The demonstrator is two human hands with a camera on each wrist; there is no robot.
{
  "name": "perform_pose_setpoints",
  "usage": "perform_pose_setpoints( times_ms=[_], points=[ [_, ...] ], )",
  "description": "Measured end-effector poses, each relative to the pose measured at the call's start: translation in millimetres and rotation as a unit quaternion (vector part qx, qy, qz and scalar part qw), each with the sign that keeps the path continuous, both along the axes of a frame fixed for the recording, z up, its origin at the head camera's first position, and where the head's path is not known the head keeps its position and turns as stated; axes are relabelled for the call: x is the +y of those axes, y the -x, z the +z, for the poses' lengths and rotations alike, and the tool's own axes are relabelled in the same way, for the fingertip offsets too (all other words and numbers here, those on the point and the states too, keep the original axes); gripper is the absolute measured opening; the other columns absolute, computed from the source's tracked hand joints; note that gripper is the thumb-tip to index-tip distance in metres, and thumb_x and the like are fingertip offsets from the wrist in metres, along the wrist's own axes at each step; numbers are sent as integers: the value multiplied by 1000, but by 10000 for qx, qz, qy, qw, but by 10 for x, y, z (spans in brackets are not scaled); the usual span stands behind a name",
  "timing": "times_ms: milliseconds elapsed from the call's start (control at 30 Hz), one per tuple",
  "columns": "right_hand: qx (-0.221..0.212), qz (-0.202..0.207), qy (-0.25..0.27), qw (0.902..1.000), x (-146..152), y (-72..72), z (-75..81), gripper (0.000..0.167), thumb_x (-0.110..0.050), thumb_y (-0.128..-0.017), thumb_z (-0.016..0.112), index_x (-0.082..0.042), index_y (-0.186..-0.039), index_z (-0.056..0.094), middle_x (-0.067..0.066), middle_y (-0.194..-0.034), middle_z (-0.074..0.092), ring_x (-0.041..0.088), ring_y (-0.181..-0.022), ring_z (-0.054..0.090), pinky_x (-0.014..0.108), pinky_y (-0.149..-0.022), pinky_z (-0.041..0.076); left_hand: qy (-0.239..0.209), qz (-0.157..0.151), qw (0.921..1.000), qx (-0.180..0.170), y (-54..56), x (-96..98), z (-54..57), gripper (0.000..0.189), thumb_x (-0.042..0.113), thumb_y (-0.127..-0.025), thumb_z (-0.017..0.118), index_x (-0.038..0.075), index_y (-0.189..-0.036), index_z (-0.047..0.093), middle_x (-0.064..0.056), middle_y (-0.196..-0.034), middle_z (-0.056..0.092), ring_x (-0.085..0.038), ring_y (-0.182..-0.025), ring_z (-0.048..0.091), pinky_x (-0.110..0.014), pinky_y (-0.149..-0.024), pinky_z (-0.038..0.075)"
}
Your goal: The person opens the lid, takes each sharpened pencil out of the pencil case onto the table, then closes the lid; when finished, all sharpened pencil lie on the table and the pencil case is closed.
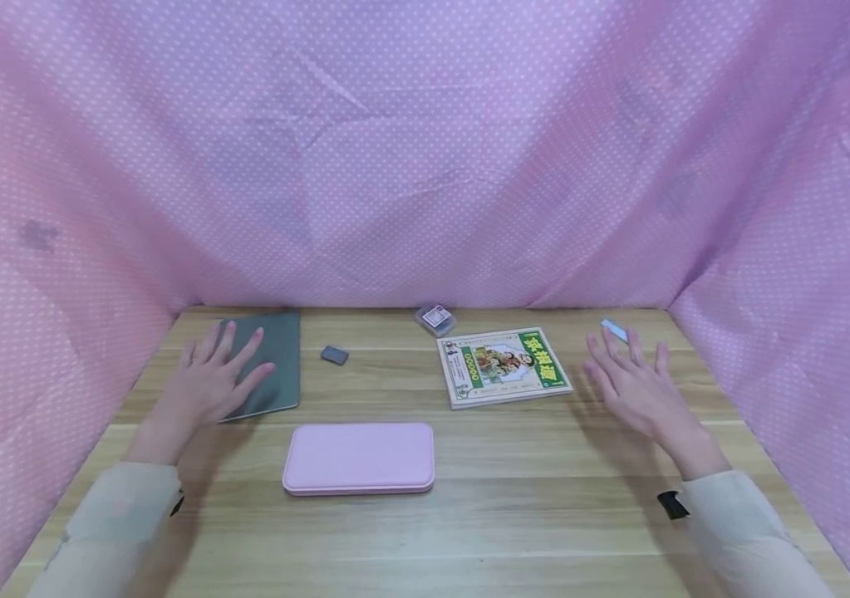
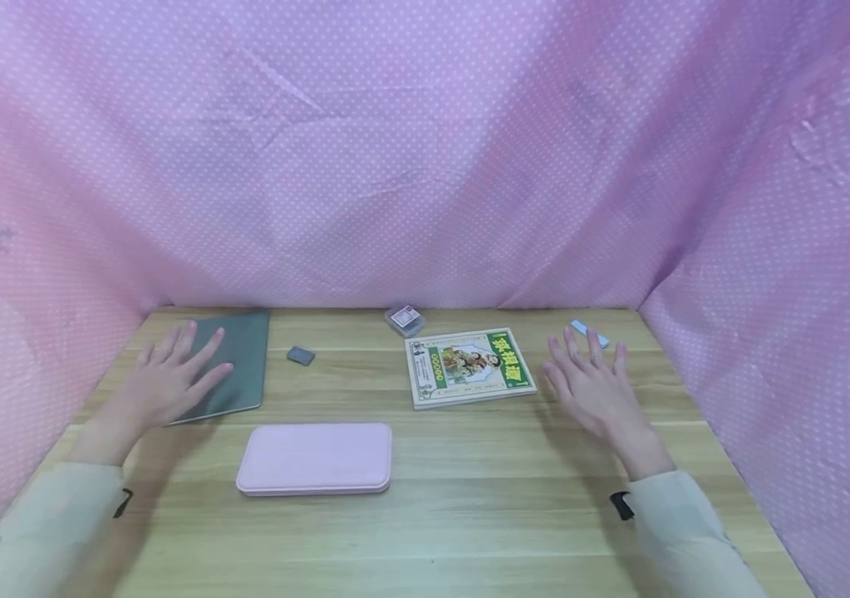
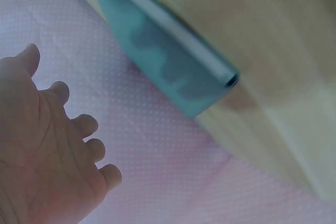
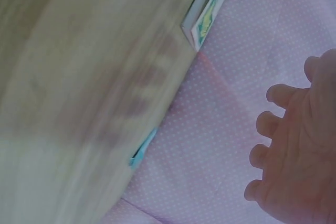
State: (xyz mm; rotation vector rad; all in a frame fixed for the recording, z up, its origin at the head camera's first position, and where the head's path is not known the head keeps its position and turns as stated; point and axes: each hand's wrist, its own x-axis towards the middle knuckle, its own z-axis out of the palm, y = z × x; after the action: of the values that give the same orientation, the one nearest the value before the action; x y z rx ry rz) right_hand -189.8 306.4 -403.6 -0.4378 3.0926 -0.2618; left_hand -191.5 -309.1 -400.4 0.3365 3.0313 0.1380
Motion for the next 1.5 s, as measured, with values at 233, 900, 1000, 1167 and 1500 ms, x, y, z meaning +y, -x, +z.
perform_pose_setpoints(
  times_ms=[233,900,1000,1167,1500],
  points=[
    [243,142,-227,9993,-46,27,215,66,-48,-110,19,-7,-162,18,20,-166,9,46,-150,-7,68,-112,-24,186,-141,9996,187,14,50,262,77,62,-106,24,12,-164,11,-36,-161,2,-51,-149,-8,-75,-117,-1],
    [1541,1569,-458,9744,-858,-197,428,75,-58,-103,44,-14,-162,28,14,-166,18,39,-153,0,69,-115,-18,416,-2207,9605,1642,-320,426,343,69,52,-103,51,14,-159,37,-21,-162,27,-41,-150,20,-63,-124,10],
    [1410,1975,-56,9701,-998,-256,340,76,-58,-102,47,-14,-162,28,12,-167,15,39,-153,2,70,-118,-10,-72,-2809,9421,1829,-401,458,181,71,48,-102,55,11,-159,36,-20,-163,26,-40,-150,22,-58,-125,11],
    [1054,2581,346,9597,-1243,-353,198,75,-54,-104,45,-12,-162,23,8,-168,9,33,-154,-1,63,-123,-4,-693,-3378,9212,1800,-529,511,-34,71,43,-99,62,8,-156,39,-19,-162,28,-38,-148,28,-52,-126,14],
    [493,3252,-156,9442,-1639,-402,-119,84,-62,-102,42,-9,-162,21,11,-167,7,31,-153,3,56,-125,4,-734,-3662,9156,1489,-684,574,-338,84,57,-94,63,8,-157,38,-17,-163,27,-42,-144,36,-53,-122,28]
  ],
)
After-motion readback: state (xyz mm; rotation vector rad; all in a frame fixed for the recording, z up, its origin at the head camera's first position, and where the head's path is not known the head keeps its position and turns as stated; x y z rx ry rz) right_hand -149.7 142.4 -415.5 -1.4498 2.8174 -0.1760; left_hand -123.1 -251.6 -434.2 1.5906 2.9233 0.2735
